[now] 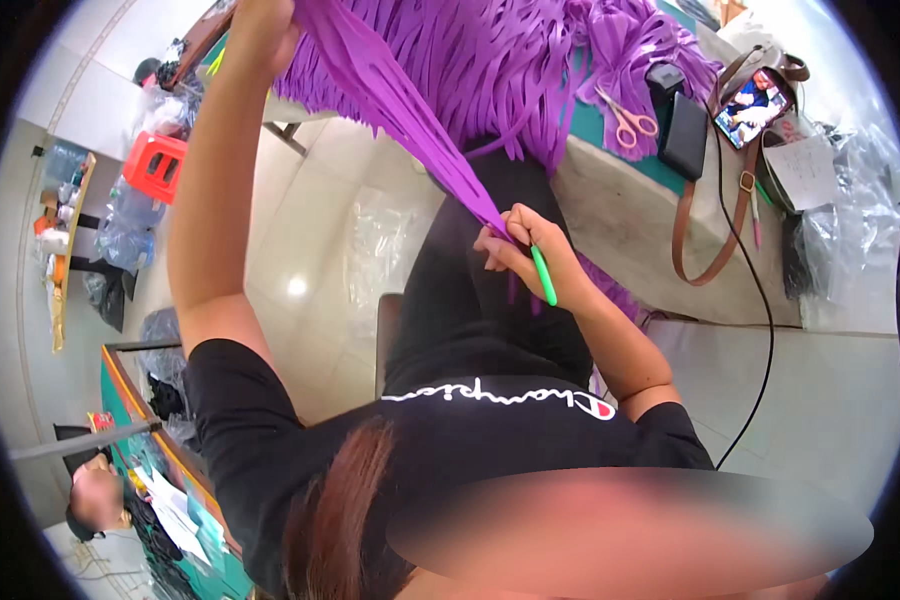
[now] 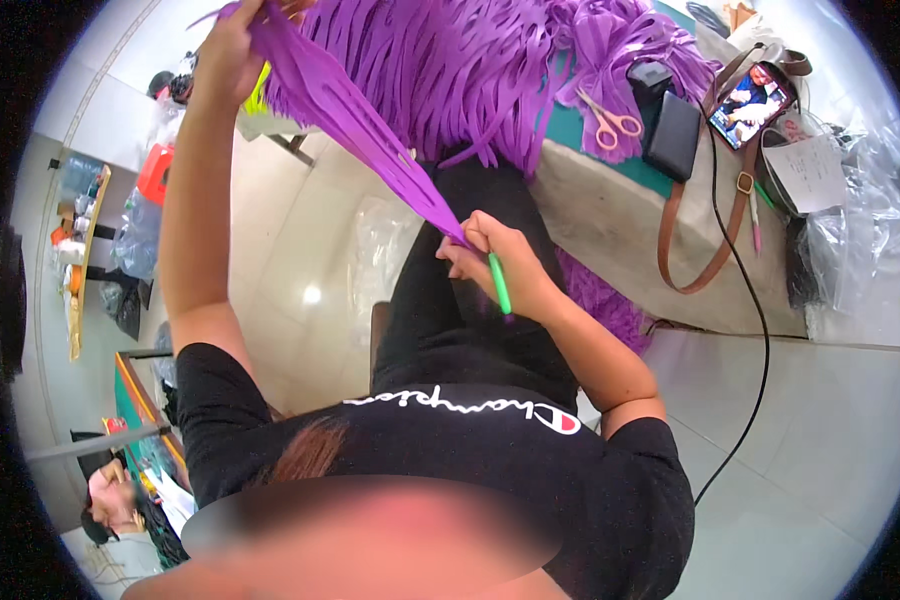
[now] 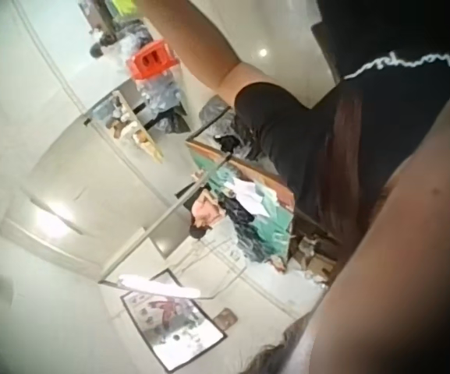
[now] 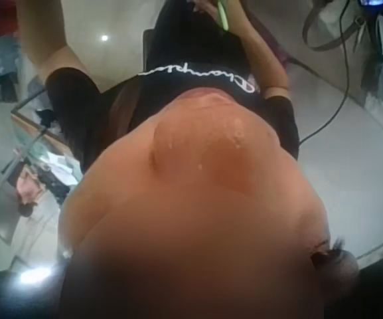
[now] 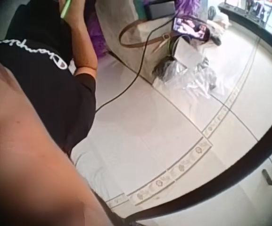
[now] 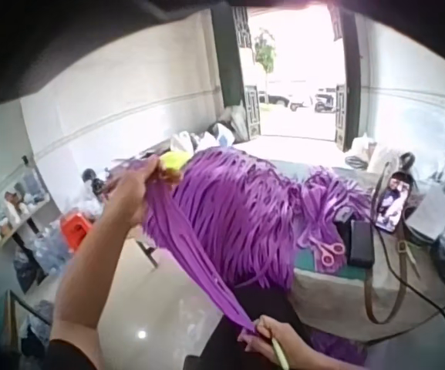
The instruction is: Using a crochet-style hook to pull and knot purple fabric strips into a mesh base to create a shag texture.
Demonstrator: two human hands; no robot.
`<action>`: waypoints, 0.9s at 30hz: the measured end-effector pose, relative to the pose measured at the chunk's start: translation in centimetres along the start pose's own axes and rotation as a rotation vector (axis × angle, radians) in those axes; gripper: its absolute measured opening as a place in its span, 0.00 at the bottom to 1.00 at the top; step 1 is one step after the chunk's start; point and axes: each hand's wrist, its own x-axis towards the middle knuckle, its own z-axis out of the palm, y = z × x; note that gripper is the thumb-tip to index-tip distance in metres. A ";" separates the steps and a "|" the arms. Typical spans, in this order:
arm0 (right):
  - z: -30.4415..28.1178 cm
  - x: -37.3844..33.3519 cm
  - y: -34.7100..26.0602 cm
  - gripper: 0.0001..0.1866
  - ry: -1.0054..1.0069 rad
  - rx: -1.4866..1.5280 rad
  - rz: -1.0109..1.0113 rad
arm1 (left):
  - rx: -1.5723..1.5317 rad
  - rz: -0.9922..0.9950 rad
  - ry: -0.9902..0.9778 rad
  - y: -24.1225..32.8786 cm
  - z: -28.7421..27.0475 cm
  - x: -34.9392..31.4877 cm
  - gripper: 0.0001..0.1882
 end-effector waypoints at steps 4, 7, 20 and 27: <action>1.3 4.1 -3.2 0.17 0.055 0.068 0.026 | 0.677 0.731 -0.675 -1.0 -0.6 13.9 0.18; 3.2 9.0 -4.8 0.17 0.128 0.003 -0.200 | -0.142 -0.358 -0.846 3.5 2.5 21.9 0.19; 11.3 20.9 1.7 0.17 0.330 -0.530 -0.611 | 0.797 -0.190 -0.632 -9.1 1.6 35.9 0.25; -1.9 10.1 -4.8 0.09 0.006 -0.314 -0.331 | 1.023 0.367 0.028 -13.5 2.6 38.3 0.30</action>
